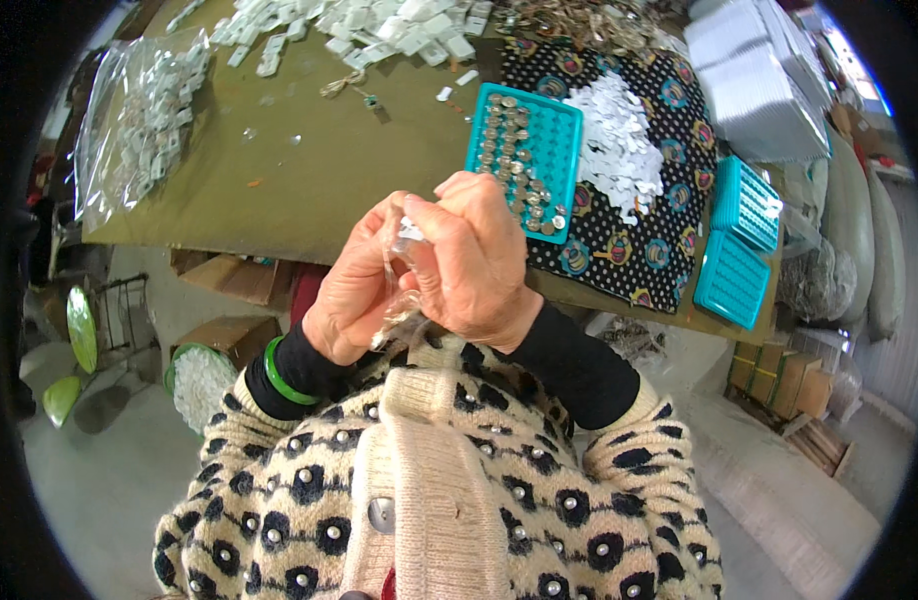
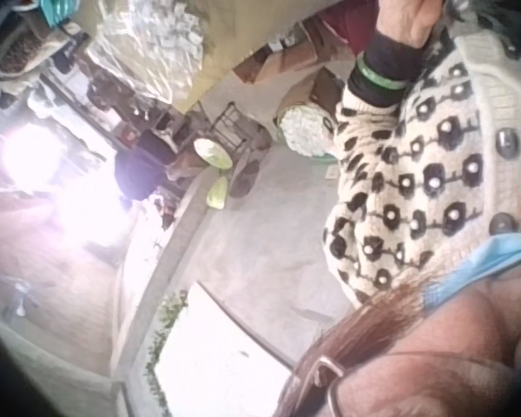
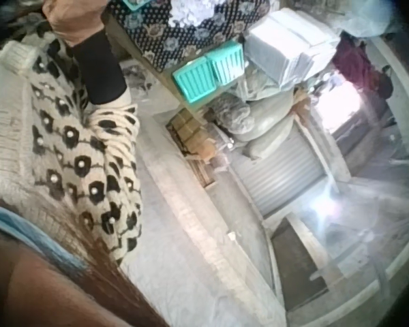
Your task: The person opens a plastic bag of small metal parts, then repeatedly picks white plastic housings and metal components from the table, inserts the metal parts into the housings, and places the assembled units back on the table. The person works one unit at a time with both hands.
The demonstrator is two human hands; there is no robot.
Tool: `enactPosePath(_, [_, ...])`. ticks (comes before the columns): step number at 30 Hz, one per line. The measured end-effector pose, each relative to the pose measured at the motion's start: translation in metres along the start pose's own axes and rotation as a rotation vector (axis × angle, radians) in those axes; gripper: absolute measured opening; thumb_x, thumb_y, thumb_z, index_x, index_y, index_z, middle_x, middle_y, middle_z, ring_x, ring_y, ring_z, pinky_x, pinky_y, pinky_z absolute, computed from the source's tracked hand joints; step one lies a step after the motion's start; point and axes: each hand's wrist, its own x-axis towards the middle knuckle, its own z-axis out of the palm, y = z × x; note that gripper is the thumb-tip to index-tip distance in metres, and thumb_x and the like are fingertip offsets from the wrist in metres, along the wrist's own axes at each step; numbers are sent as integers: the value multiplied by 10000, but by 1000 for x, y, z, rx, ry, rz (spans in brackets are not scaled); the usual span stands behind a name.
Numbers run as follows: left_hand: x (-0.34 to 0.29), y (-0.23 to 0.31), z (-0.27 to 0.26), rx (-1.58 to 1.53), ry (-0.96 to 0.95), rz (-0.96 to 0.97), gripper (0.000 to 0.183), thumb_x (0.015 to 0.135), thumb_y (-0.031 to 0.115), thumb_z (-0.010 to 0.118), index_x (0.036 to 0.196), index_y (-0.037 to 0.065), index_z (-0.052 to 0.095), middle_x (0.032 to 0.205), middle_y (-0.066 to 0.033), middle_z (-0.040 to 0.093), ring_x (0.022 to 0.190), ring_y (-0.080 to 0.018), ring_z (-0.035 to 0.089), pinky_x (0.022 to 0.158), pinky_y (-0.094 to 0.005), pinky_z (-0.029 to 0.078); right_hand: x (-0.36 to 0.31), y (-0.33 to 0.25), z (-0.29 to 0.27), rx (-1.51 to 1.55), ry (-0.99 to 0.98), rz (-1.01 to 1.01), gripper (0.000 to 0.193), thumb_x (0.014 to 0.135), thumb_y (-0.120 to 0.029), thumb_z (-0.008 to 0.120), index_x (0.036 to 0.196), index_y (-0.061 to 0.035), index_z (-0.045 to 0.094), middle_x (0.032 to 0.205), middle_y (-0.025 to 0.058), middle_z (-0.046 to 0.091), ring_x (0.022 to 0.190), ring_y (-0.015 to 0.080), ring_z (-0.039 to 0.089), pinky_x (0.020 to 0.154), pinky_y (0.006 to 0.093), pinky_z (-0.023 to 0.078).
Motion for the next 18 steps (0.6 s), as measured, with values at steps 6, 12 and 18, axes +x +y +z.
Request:
enactPosePath(6, [2, 12, -3, 158, -72, 24, 93, 938, 120, 650, 968, 84, 569, 964, -50, 640, 789, -98, 625, 502, -203, 493, -3, -7, -15, -86, -169, 78, 442, 776, -71, 700, 1194, 26, 596, 1098, 152, 526, 968, 320, 548, 816, 402, 470])
enactPosePath(12, [2, 23, -12, 238, -104, 104, 204, 901, 31, 663, 1081, 81, 582, 1123, -158, 618, 994, -295, 685, 479, -209, 489, -23, -3, -85, -346, -153, 328, 239, 841, -27, 673, 1076, -23, 632, 1032, 135, 577, 885, 280, 604, 752, 367, 515])
enactPosePath(18, [3, 20, -13, 260, -49, 56, 187, 915, 55, 653, 1090, 59, 588, 1104, -159, 621, 917, -270, 692, 485, -241, 518, -48, 44, -129, -747, -240, 391, 173, 809, 47, 654, 972, 3, 617, 949, 136, 558, 856, 319, 578, 744, 396, 477])
